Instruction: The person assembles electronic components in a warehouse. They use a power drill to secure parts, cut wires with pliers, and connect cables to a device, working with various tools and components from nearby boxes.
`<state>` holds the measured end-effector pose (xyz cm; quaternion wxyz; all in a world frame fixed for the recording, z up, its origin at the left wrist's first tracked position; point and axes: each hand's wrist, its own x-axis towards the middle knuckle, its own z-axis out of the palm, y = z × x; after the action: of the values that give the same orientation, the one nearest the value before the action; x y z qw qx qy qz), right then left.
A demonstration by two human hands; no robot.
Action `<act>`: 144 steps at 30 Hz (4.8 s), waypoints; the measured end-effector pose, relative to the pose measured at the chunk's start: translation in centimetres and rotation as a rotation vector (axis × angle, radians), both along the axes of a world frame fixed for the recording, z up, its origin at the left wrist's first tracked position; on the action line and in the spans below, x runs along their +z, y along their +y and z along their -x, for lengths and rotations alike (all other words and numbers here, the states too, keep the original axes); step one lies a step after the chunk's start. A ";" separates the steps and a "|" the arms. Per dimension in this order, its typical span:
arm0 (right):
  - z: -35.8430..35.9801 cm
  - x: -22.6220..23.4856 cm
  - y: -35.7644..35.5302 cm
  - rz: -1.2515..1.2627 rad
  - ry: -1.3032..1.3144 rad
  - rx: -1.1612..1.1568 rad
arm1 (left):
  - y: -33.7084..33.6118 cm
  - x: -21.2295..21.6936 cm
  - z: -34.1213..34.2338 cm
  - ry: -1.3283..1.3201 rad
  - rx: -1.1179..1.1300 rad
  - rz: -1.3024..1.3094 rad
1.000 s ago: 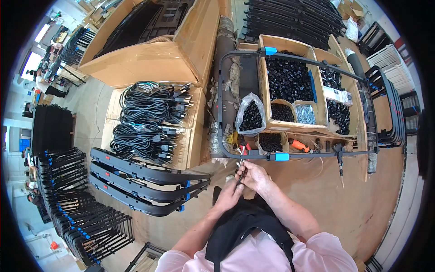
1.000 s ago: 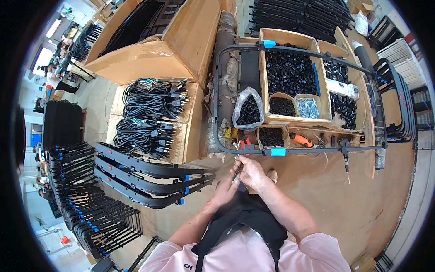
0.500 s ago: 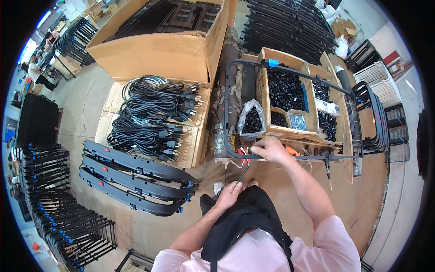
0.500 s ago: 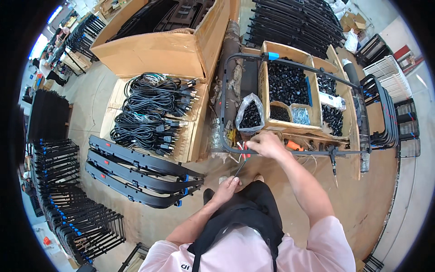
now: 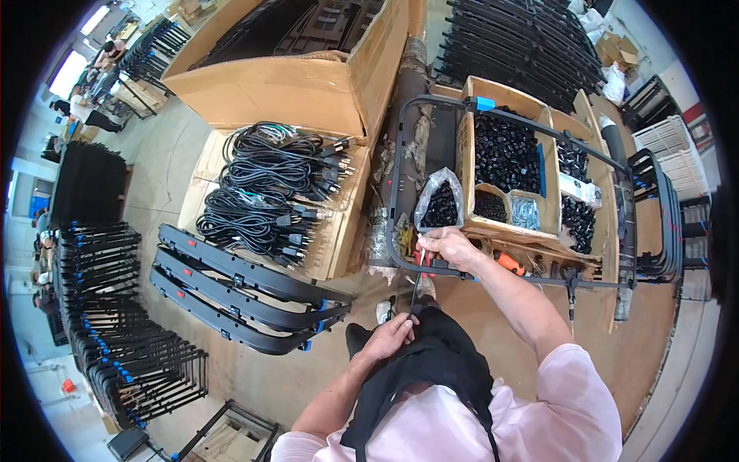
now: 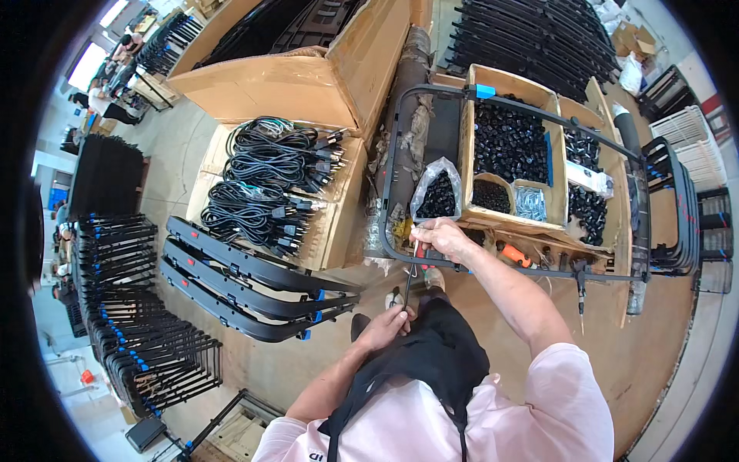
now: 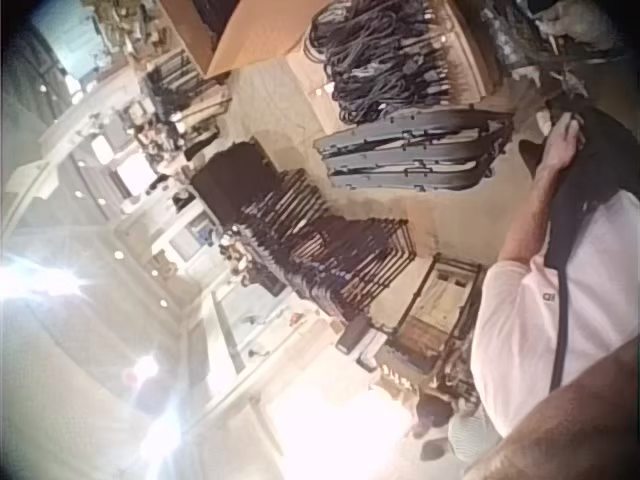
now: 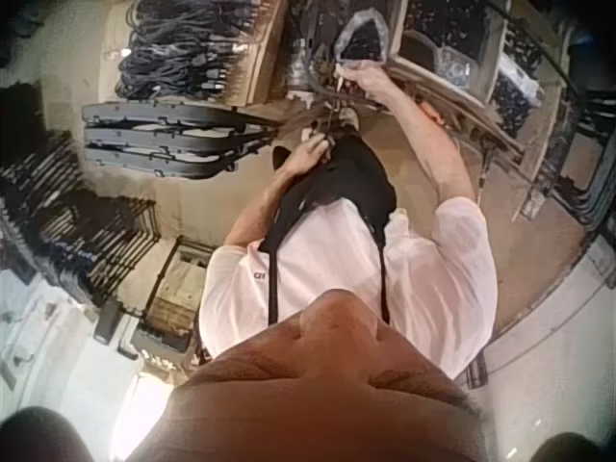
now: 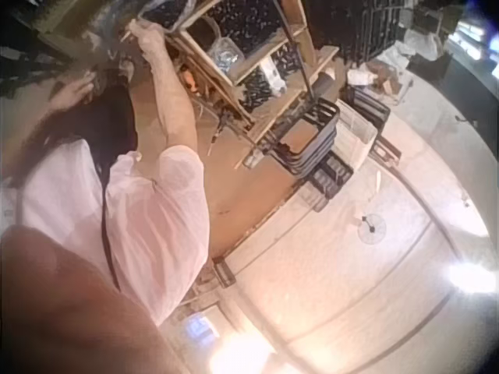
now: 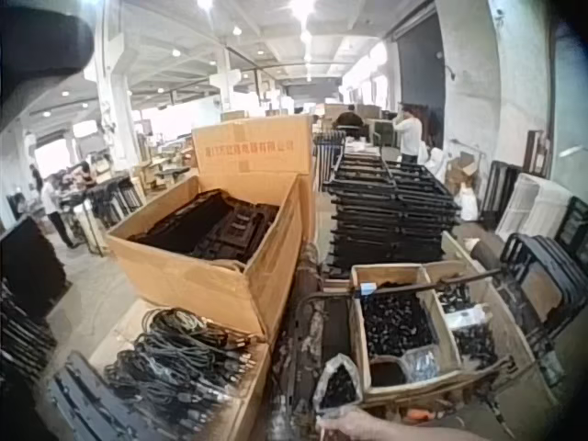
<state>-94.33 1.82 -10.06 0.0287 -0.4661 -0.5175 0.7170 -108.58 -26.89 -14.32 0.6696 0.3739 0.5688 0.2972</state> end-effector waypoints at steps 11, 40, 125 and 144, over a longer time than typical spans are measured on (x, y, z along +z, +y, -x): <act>-0.8 -4.4 3.2 0.041 0.096 -0.558 | 3.9 3.7 -3.0 0.328 0.261 0.059; 6.9 -2.8 6.1 -0.666 -0.027 0.016 | 11.1 2.6 -3.1 -0.082 0.524 -0.087; -2.4 -3.8 -13.5 0.219 0.328 -0.503 | 12.3 2.1 0.8 -0.028 0.299 0.206; 4.4 7.5 -7.6 -1.602 -0.117 1.216 | 6.3 -2.6 0.1 0.211 0.485 -0.382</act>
<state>-98.76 -5.75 -2.52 -0.0627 -0.0010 -0.9977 0.0269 -108.72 -20.58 -16.89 0.4342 0.3752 0.6416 0.5090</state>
